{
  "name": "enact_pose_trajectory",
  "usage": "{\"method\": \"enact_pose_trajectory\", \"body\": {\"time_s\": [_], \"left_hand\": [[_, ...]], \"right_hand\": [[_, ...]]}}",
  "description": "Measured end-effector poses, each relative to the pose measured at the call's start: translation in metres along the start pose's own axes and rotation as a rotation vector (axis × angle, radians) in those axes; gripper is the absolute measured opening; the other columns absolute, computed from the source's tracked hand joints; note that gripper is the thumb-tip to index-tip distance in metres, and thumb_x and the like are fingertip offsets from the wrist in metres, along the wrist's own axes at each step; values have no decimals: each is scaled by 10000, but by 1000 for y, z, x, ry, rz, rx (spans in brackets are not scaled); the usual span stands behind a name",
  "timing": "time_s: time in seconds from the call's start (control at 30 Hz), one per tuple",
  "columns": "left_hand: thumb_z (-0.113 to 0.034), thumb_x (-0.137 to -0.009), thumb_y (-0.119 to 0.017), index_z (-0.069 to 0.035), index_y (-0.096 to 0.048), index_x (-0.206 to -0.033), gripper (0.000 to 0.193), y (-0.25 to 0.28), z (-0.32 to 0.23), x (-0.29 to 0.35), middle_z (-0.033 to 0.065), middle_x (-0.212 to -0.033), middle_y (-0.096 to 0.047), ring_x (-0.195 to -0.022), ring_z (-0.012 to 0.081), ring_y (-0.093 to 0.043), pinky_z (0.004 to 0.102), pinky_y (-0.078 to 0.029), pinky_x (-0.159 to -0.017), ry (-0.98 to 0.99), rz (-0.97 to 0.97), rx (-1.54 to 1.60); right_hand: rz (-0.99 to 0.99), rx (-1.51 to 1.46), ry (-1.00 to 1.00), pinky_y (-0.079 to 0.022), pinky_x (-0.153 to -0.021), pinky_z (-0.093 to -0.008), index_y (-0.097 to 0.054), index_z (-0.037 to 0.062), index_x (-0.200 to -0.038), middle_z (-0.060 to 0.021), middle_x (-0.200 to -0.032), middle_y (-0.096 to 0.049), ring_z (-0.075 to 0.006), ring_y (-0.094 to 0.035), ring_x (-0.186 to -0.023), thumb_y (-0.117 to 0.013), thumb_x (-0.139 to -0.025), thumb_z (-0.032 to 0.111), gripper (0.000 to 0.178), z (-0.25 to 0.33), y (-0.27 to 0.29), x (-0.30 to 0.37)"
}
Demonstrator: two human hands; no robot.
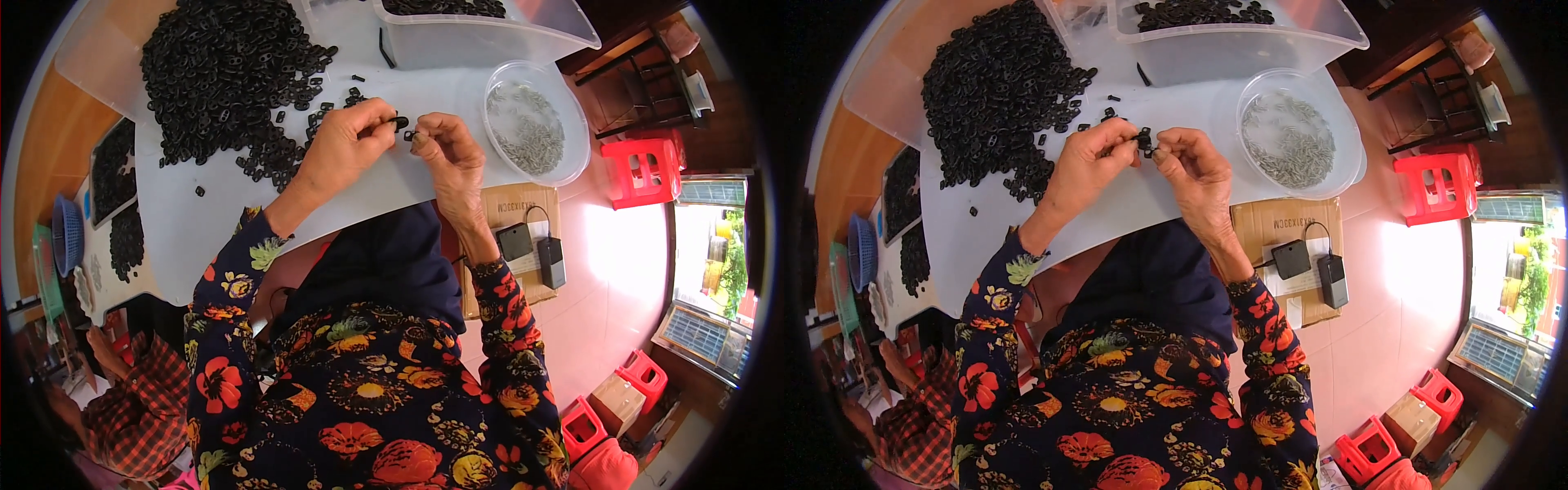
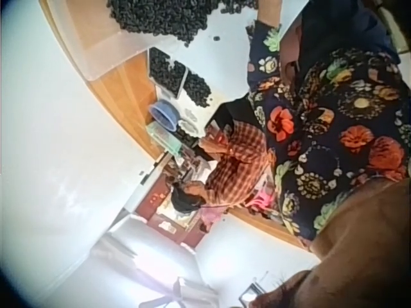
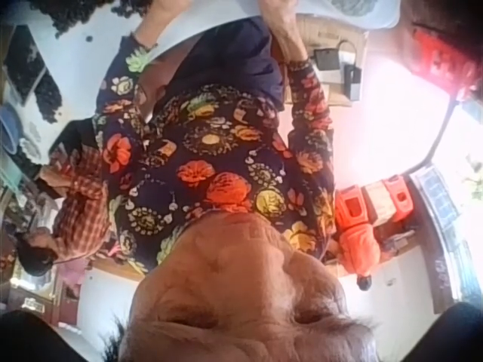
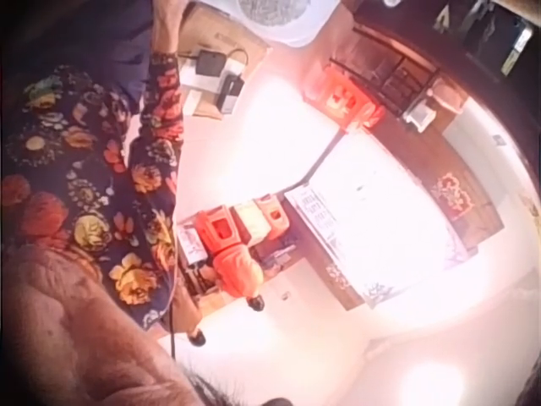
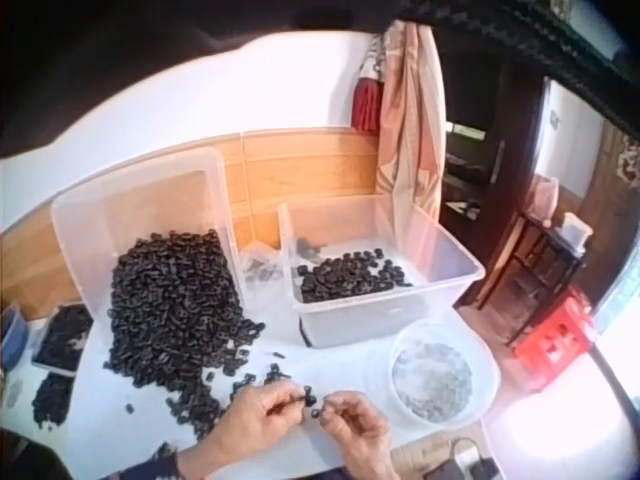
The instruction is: The person assembles plastic components by picking up plastic pieces and inserting metal pins into them by hand.
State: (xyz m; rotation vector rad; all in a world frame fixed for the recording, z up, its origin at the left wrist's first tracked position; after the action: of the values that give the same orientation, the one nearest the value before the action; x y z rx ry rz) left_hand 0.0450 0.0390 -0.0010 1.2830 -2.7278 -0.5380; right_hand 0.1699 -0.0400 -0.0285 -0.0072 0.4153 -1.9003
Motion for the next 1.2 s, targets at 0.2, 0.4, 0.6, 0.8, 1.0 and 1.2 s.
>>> {"method": "enact_pose_trajectory", "body": {"time_s": [0.2, 0.4, 0.6, 0.8, 1.0, 1.2], "left_hand": [[-19, -785, -614, 3, -590, -949, 167, -7, -33, 13, 151, -854, -626, -686, 310, -594, 324, -489, -619, -521, -60, -320], [-32, -838, -600, 3, -599, -980, 146, -10, -9, 8, 41, -779, -614, -691, 131, -567, 258, -474, -667, -152, 41, 169], [-85, -885, -576, -1, -608, -978, 130, -4, 6, -3, -14, -773, -590, -701, 75, -525, 224, -460, -673, -13, 19, 358], [-91, -895, -581, -24, -584, -1014, 137, -5, 3, -9, -21, -748, -555, -704, 66, -530, 214, -452, -667, -49, 42, 391], [-75, -897, -580, -31, -566, -949, 70, -7, 3, -11, -36, -763, -538, -683, 60, -501, 214, -440, -657, -77, 54, 444], [-56, -881, -589, -18, -566, -936, 71, -3, -11, -7, -4, -738, -565, -676, 72, -516, 223, -446, -640, -179, -18, 164]], "right_hand": [[-57, -84, -39, -467, -749, -221, -601, 20, -1027, 1, -917, -595, -69, -542, -798, -628, -880, 20, 149, -4, 7, -2], [9, -160, -90, -475, -735, -228, -608, 12, -999, -12, -885, -613, -81, -559, -783, -628, -880, 30, 122, -9, 8, -3], [-53, -140, -127, -468, -718, -234, -634, 20, -952, -21, -836, -626, -99, -580, -758, -617, -877, 28, 77, -10, 9, 0], [5, -69, -76, -458, -726, -208, -634, -11, -984, 6, -852, -611, -60, -545, -756, -595, -853, -36, 138, -6, 3, -1], [23, -67, -41, -443, -727, -195, -575, 3, -958, 17, -852, -561, -48, -518, -750, -586, -851, -43, 117, -1, -1, -2], [-60, -40, -44, -433, -716, -191, -563, 10, -958, 14, -842, -547, -47, -507, -749, -575, -849, -53, 126, 0, 2, -1]]}}
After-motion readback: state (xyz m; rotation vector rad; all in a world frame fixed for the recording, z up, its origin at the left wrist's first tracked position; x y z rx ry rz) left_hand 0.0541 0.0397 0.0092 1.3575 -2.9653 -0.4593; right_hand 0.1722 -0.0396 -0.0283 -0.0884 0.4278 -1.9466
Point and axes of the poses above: each hand's wrist, its own x-axis away from the middle knuckle, its own y-axis out of the back of the hand, z = x × y, the point moved 7 cm from there along -x, towards the middle knuckle
